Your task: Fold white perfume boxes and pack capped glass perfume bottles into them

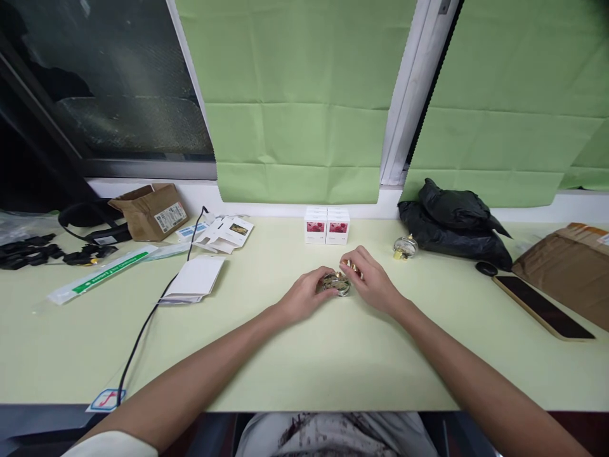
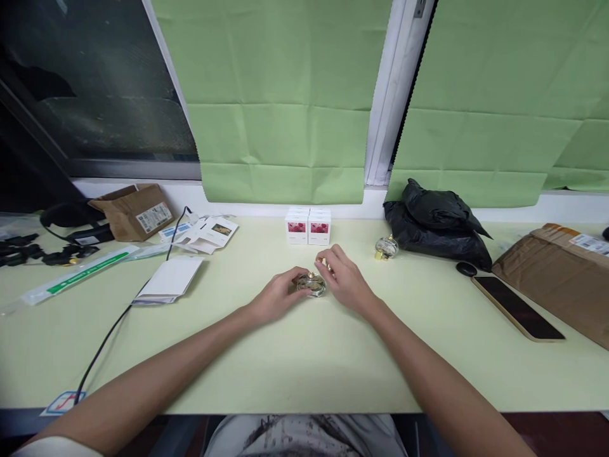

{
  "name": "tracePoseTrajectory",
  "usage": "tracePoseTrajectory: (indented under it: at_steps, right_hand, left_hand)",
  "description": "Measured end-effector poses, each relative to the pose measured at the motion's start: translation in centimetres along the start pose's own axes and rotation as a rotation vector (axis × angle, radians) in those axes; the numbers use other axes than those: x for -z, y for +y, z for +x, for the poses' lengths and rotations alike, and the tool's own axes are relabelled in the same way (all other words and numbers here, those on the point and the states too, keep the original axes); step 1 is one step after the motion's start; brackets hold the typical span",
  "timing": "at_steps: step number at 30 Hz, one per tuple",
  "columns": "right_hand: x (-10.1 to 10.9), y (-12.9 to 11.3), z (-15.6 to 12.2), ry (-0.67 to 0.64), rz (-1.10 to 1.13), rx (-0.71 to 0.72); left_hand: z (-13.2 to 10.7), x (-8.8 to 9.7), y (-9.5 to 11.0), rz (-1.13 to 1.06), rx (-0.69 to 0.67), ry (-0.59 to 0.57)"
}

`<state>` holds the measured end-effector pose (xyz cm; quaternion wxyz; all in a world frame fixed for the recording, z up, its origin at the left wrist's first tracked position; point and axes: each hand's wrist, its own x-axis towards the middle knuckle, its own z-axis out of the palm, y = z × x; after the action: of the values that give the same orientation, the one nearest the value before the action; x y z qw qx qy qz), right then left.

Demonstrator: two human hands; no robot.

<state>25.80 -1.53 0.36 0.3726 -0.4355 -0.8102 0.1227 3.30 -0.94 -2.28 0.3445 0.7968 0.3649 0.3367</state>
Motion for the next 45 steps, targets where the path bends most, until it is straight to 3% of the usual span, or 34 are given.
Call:
tracePoseTrajectory:
  at_steps: [3,6,10,25,29,32,34,37,40,45]
  right_hand:
    - [0.7,2.0,0.1,0.027,-0.086,-0.061]
    - [0.7,4.7,-0.2,-0.105,-0.182,-0.068]
    - [-0.1,7.0,-0.6,-0.187,-0.189,-0.048]
    - [0.8,8.0,-0.9,-0.200,-0.139,-0.085]
    - [1.0,6.9,-0.8,-0.179,-0.239,-0.028]
    - [1.1,4.6,-0.7,-0.057,-0.280,0.042]
    - [0.6,2.6,-0.8,-0.050,-0.197,0.093]
    - [-0.3,0.4,-1.0,-0.180,-0.078,0.121]
    - [-0.3,-0.4,-0.9,-0.302,-0.004,0.032]
    - [3.8,1.5,-0.7,-0.527,-0.051,-0.126]
  left_hand:
    - [0.1,0.1,-0.6,0.037,0.008,0.042]
    - [0.2,0.4,-1.2,0.078,0.032,0.084]
    - [0.2,0.8,-1.6,0.110,0.065,0.113]
    - [-0.1,1.3,-1.7,0.193,0.070,0.104]
    - [-0.2,1.9,-1.9,0.221,0.073,0.093]
    - [-0.2,2.1,-1.8,0.205,0.098,0.088]
    - [-0.2,2.1,-1.3,0.145,0.095,0.058]
    - [-0.5,2.0,-0.5,0.049,0.099,-0.027]
    - [-0.7,1.9,-0.1,0.001,0.116,-0.101]
    - [-0.3,3.2,-0.8,-0.075,0.089,-0.105]
